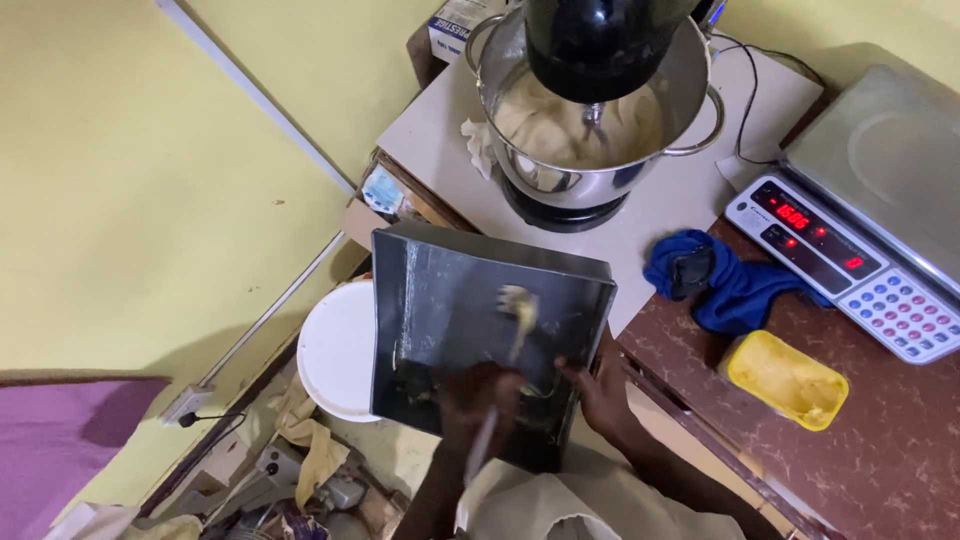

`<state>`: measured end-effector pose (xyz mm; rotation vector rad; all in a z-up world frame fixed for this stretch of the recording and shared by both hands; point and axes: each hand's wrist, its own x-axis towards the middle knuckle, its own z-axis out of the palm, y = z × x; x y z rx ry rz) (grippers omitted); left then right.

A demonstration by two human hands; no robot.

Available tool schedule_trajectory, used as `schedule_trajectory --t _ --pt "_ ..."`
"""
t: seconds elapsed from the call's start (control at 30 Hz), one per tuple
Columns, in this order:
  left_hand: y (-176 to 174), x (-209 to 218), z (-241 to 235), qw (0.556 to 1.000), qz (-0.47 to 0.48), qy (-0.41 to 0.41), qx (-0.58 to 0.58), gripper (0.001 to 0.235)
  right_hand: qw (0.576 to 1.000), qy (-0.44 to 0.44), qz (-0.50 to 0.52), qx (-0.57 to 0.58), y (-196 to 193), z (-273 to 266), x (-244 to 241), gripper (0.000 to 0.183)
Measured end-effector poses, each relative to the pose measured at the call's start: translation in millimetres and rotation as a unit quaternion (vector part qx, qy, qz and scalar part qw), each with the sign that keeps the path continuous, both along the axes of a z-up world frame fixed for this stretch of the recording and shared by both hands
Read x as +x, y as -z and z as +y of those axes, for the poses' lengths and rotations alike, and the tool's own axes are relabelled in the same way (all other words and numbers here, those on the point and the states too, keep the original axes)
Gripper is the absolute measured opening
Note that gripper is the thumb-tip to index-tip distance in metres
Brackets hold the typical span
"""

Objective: The person uses a brush to apply a yellow substance from a small container onto a rectangular metal baking tray. The person spreads the substance evenly across the tray's surface and then places the tray on the counter.

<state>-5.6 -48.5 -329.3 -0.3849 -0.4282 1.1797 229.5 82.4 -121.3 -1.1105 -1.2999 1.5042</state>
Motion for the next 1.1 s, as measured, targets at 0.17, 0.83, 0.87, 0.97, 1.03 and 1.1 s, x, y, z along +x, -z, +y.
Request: schedule_trajectory --t 0.17,0.83,0.87,0.97,1.03,1.1 --pt "-125 -12 36 0.655 0.723 -0.217 -0.028 0.049 0.999 -0.038 0.029 -0.001 30 -3 11 0.09" --pt "-265 -40 91 -0.114 0.918 -0.378 -0.04 0.051 0.995 -0.063 0.034 0.065 23 1 14 0.088" --pt "-258 -47 94 -0.077 0.91 -0.406 -0.031 0.044 0.994 -0.072 0.033 0.075 7 3 10 0.088" --pt "-171 -6 77 0.177 0.955 -0.213 -0.102 0.039 0.993 -0.067 0.042 0.084 10 -1 6 0.093" --pt "-233 43 86 0.243 0.915 -0.32 -0.026 0.035 0.994 -0.065 0.067 0.059 60 8 13 0.094" --pt "-263 64 84 0.306 0.856 -0.415 0.048 0.034 0.993 -0.064 0.09 0.029 89 6 19 0.095"
